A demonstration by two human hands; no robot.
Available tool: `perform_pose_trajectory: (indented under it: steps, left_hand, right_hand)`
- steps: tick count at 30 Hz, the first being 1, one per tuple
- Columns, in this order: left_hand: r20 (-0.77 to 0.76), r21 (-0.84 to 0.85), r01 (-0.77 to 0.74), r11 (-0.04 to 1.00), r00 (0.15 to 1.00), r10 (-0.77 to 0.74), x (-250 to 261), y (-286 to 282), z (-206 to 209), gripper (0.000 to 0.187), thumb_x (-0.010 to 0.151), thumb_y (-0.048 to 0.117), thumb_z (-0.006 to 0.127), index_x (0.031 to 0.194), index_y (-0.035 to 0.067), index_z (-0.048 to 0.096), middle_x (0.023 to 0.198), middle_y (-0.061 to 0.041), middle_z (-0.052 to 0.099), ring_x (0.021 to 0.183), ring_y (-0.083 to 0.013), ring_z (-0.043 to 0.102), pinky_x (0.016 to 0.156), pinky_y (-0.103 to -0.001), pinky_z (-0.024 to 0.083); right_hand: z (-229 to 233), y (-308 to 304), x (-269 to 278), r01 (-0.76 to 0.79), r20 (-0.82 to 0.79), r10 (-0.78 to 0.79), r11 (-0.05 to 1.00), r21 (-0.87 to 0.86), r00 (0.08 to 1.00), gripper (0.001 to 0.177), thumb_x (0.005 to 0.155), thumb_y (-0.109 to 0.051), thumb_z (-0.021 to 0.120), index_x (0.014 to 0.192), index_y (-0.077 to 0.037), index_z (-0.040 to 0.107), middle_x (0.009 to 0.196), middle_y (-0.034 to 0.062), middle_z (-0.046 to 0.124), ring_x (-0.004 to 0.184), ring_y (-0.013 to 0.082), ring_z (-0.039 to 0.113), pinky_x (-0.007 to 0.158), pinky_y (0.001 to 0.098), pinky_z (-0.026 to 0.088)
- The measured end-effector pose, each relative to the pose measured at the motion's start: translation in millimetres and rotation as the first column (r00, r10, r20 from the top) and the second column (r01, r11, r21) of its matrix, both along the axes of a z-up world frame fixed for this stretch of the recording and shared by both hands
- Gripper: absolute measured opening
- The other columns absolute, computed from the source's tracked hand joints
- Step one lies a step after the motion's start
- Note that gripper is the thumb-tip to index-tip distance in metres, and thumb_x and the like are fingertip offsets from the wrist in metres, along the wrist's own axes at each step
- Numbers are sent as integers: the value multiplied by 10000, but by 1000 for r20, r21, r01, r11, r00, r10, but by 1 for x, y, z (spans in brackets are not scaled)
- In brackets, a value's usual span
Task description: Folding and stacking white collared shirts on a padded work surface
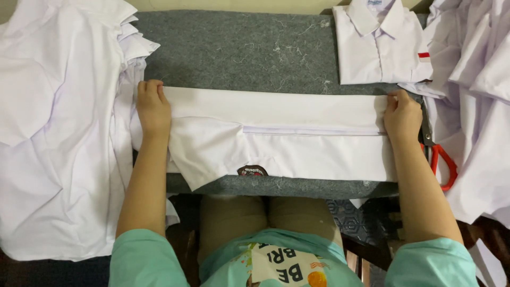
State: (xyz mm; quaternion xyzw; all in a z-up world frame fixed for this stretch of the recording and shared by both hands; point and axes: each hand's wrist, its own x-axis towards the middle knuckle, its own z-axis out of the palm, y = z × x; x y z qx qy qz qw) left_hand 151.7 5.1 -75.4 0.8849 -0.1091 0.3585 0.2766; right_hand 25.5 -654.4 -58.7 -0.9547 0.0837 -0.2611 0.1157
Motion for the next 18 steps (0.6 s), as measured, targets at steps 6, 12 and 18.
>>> perform_pose_trajectory:
  steps: [6,12,18]
  left_hand:
    - [-82,-3,-28,1000,996,27,6,4,-4,186,969,-54,508,1078,-25,656,1056,-197,563,893,-391,620,839,-486,500]
    - [-97,71,-73,995,992,80,2,0,2,210,962,-36,500,1059,-11,685,1023,-154,608,824,-372,631,715,-491,505]
    - [-208,223,-131,966,962,179,2,0,11,195,985,139,610,1048,6,738,971,-208,688,866,-440,628,787,-535,476]
  right_hand:
    - [10,8,-3,50,-72,-45,997,62,996,188,1082,-111,564,1173,-64,721,914,169,736,819,438,671,646,542,495]
    - [5,3,2,69,-134,-74,997,-37,988,173,1096,-135,540,1173,-57,674,896,214,723,768,484,660,559,591,479]
    - [43,27,-12,17,-117,-26,997,-72,993,350,985,-93,661,1286,79,613,1244,264,511,1066,502,512,773,635,489]
